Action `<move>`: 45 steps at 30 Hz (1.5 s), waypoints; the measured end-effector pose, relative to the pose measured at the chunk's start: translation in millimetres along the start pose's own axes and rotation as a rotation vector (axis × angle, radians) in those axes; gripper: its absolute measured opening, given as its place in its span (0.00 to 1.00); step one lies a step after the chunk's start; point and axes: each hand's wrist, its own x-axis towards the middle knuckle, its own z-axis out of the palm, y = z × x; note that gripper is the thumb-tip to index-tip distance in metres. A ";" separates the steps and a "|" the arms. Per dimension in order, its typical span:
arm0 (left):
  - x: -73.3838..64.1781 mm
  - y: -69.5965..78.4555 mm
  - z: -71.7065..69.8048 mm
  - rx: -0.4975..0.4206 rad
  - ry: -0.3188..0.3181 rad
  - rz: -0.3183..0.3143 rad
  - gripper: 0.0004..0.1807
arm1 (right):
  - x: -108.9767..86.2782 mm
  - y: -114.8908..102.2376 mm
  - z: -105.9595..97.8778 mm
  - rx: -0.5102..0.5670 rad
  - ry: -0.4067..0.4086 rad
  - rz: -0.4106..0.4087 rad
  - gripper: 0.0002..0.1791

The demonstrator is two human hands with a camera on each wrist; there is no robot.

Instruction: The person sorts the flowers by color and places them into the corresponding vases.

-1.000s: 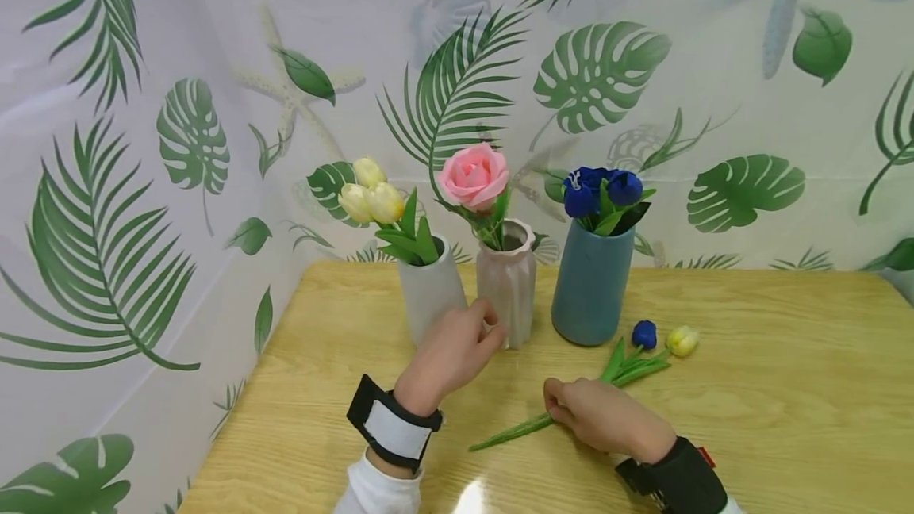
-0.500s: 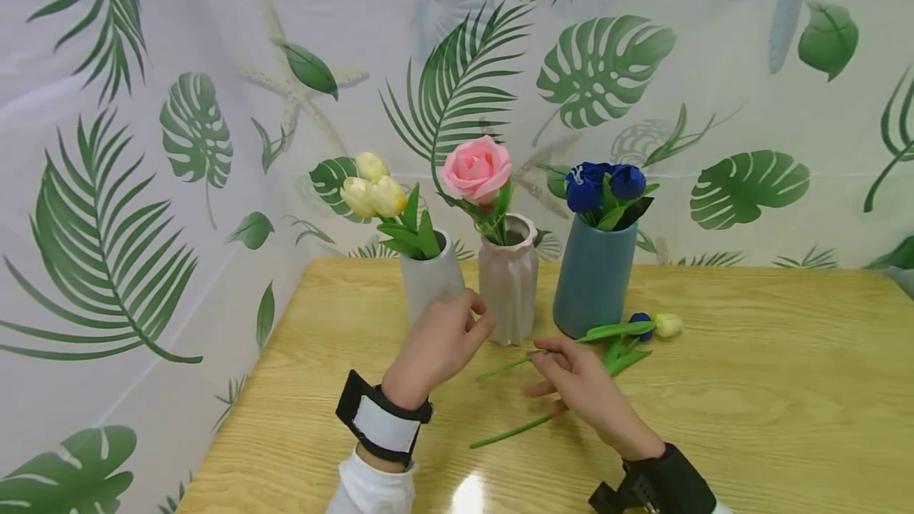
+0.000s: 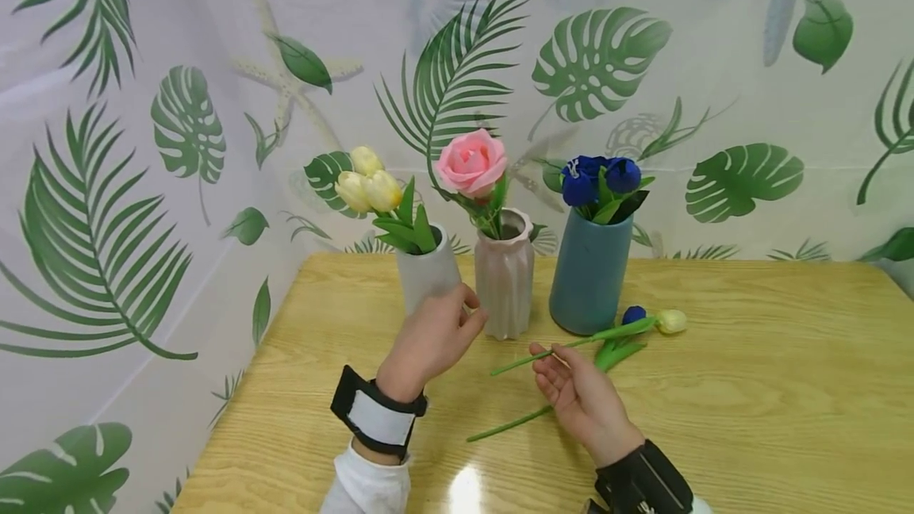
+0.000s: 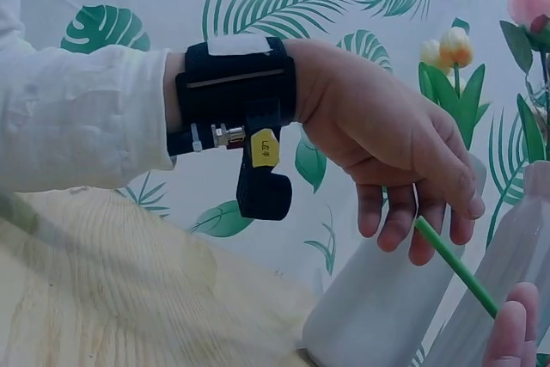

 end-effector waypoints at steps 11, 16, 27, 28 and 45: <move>-1.2 -3.3 -0.8 0.009 -0.013 -0.002 0.13 | -6.3 -9.5 2.7 0.076 -0.001 -0.115 0.11; -1.5 -4.0 0.0 0.029 -0.015 -0.006 0.13 | -4.9 -10.0 2.5 0.042 0.021 -0.106 0.10; -2.2 -7.2 -4.0 0.024 -0.023 -0.016 0.13 | 3.5 -0.4 -5.3 -0.024 0.077 -0.118 0.12; -2.3 -8.3 -5.1 0.021 -0.024 -0.021 0.13 | 3.9 -0.1 -6.1 -0.021 0.091 -0.124 0.12; -11.4 -43.1 -45.2 -0.023 0.147 -0.270 0.17 | 3.5 6.3 2.6 -0.174 0.004 -0.212 0.10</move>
